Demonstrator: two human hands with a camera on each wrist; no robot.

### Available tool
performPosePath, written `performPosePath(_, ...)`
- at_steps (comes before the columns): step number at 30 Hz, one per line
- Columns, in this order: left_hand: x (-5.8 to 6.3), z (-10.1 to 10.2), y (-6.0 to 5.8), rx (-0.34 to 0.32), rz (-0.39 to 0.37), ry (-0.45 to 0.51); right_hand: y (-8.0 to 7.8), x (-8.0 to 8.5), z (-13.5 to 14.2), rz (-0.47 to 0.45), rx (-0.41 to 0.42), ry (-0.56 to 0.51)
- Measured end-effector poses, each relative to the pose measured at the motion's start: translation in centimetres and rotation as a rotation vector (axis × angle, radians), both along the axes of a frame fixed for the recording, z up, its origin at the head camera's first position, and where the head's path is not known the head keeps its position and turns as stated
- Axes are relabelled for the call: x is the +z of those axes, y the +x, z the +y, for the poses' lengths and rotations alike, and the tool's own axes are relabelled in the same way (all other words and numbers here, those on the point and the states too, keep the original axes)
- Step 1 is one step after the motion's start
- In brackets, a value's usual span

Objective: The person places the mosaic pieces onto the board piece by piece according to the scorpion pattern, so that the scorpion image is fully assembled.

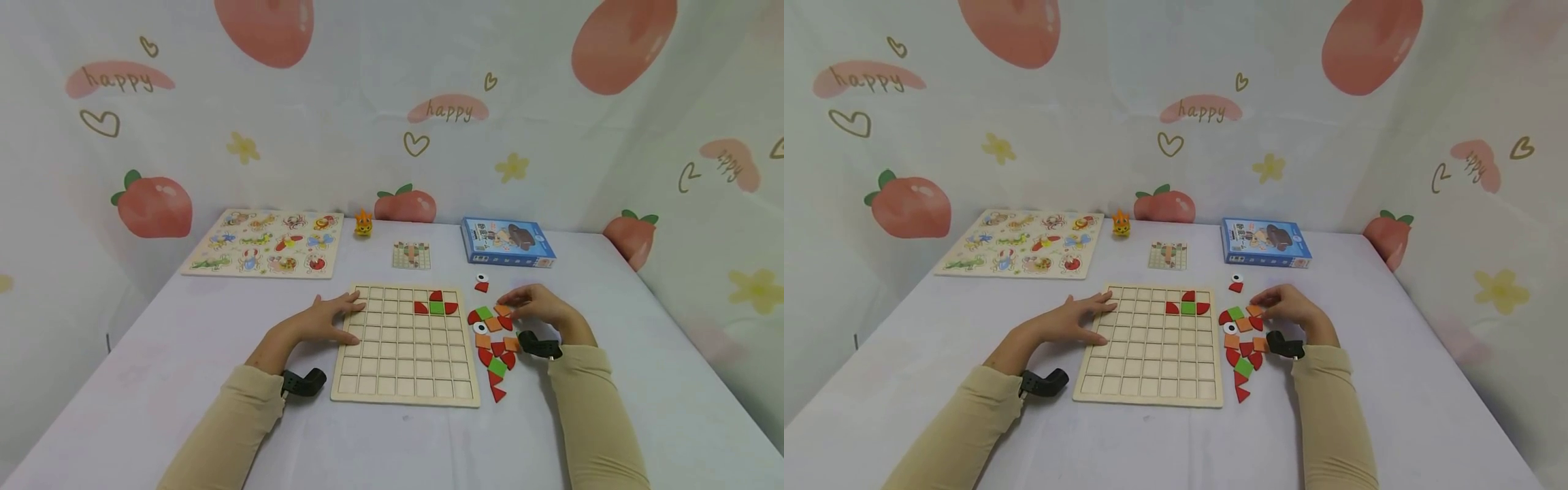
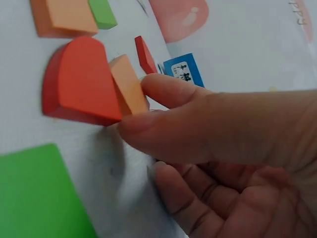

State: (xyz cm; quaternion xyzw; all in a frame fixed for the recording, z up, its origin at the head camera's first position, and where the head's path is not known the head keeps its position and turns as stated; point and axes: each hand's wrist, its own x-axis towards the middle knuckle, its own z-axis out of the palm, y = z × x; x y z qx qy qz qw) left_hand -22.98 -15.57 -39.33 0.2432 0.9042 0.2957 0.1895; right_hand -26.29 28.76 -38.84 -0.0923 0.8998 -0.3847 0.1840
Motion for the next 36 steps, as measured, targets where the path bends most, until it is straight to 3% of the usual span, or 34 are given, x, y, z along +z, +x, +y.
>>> performPosePath(14,0.31,-0.02,-0.12,-0.017,0.029,-0.008,-0.12,-0.04,-0.27,0.061,-0.004,0.045)
performPosePath(23,-0.13,-0.05,-0.05,-0.015,0.007,-0.006,-0.38,-0.20,-0.29,0.007,-0.056,0.024)
performPosePath(30,-0.12,-0.03,0.02,-0.014,0.008,-0.002,-0.25,-0.09,-0.23,0.022,-0.030,0.008)
performPosePath(36,-0.16,-0.07,-0.09,-0.019,0.023,-0.009,-0.20,0.14,-0.36,0.015,-0.059,0.007)
